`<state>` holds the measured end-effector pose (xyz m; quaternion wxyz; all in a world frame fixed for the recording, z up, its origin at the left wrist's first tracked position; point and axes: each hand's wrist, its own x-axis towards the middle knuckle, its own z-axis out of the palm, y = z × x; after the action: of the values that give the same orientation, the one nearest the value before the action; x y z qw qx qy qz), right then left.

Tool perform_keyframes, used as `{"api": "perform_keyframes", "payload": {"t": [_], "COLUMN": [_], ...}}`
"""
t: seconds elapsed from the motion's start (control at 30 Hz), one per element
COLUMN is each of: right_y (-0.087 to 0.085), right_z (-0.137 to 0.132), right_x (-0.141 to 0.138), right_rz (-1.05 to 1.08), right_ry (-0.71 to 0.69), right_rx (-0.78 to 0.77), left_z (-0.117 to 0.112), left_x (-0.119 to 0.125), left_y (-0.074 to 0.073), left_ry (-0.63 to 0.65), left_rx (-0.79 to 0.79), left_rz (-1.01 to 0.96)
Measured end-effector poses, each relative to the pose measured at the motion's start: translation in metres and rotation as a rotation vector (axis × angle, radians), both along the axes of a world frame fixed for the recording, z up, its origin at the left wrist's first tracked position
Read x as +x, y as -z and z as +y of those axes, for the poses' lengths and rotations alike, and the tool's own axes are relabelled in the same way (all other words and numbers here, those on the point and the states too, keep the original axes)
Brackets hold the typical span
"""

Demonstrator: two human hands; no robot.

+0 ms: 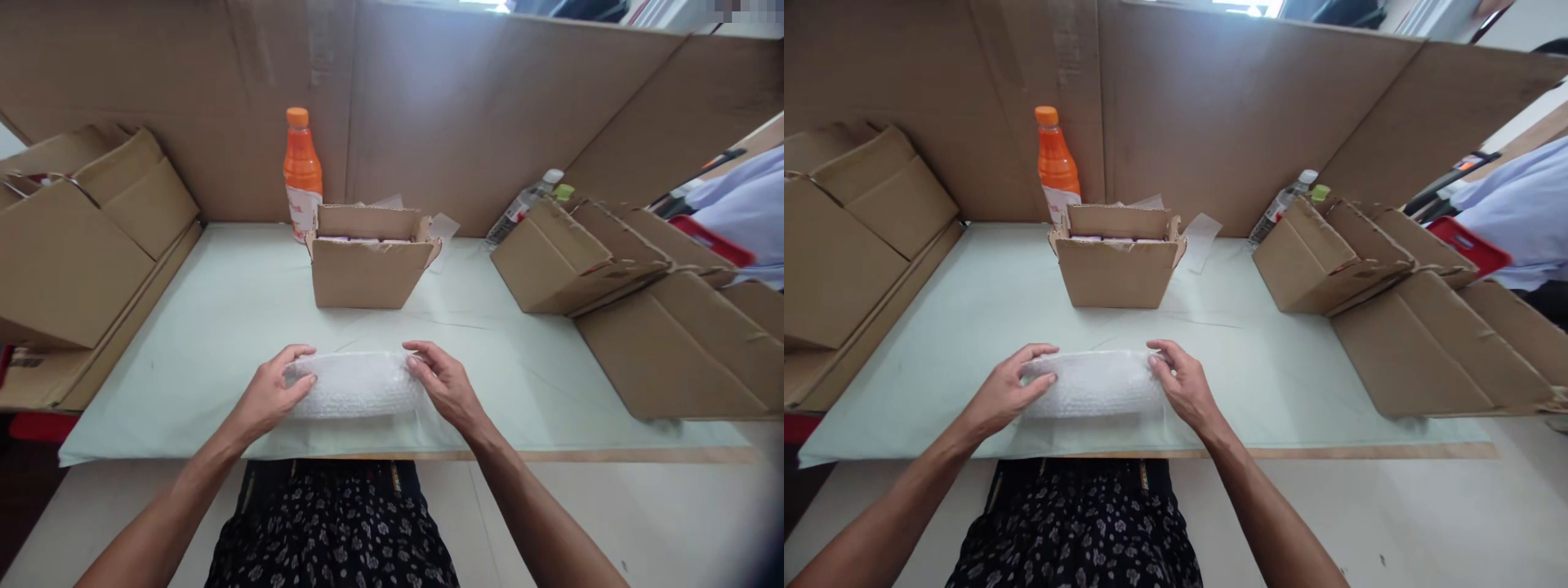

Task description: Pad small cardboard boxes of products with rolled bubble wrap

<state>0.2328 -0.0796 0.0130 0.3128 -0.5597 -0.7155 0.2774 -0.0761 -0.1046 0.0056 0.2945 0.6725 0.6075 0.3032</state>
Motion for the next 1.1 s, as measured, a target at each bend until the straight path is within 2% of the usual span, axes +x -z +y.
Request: {"api": "perform_keyframes", "payload": {"t": [0.07, 0.13, 0.23, 0.27, 0.33, 0.4, 0.43, 0.47, 0.57, 0.63, 0.7, 0.77, 0.83, 0.9, 1.03, 1.1], "right_y": [0.012, 0.025, 0.037, 0.039, 0.044, 0.050, 0.053, 0.056, 0.061, 0.060, 0.059, 0.059, 0.056, 0.046, 0.016, 0.007], "right_z": [0.010, 0.013, 0.005, 0.001, -0.005, -0.006, -0.006, -0.004, 0.003, 0.009, 0.017, 0.027, 0.036, 0.041, 0.031, 0.021], "right_x": [0.003, 0.002, -0.019, -0.031, -0.055, -0.062, -0.056, -0.042, 0.017, 0.046, 0.051, 0.036, 0.014, -0.002, -0.005, 0.004], "right_rz": [-0.151, -0.311, -0.382, -0.380, -0.392, -0.424, -0.445, -0.467, -0.508, -0.494, -0.466, -0.453, -0.436, -0.379, -0.271, -0.347], "right_ry": [0.041, 0.087, 0.059, 0.002, -0.202, -0.392, -0.417, -0.373, -0.010, 0.093, 0.055, -0.031, -0.111, -0.160, -0.125, -0.184], "right_rx": [0.045, 0.174, 0.344, 0.369, 0.376, 0.350, 0.336, 0.330, 0.348, 0.359, 0.348, 0.320, 0.310, 0.372, 0.628, 0.648], "left_z": [0.004, 0.003, -0.002, -0.003, -0.002, 0.001, 0.003, 0.005, 0.007, 0.007, 0.010, 0.016, 0.026, 0.036, 0.040, 0.032], "left_x": [-0.003, -0.003, 0.008, 0.014, 0.027, 0.038, 0.042, 0.043, 0.039, 0.033, 0.027, 0.023, 0.021, 0.020, 0.015, 0.006], "left_y": [0.009, 0.021, 0.034, 0.036, 0.041, 0.046, 0.049, 0.052, 0.057, 0.059, 0.061, 0.062, 0.060, 0.050, 0.016, 0.008], "left_ry": [-0.089, -0.152, -0.095, -0.049, 0.051, 0.113, 0.125, 0.128, 0.129, 0.087, 0.006, -0.058, -0.052, -0.013, -0.020, 0.040], "left_rx": [0.089, 0.255, 0.462, 0.477, 0.429, 0.365, 0.348, 0.342, 0.334, 0.361, 0.407, 0.402, 0.343, 0.329, 0.598, 0.665], "left_rz": [0.099, 0.176, 0.240, 0.267, 0.326, 0.377, 0.391, 0.389, 0.308, 0.255, 0.279, 0.364, 0.420, 0.406, 0.310, 0.349]}}
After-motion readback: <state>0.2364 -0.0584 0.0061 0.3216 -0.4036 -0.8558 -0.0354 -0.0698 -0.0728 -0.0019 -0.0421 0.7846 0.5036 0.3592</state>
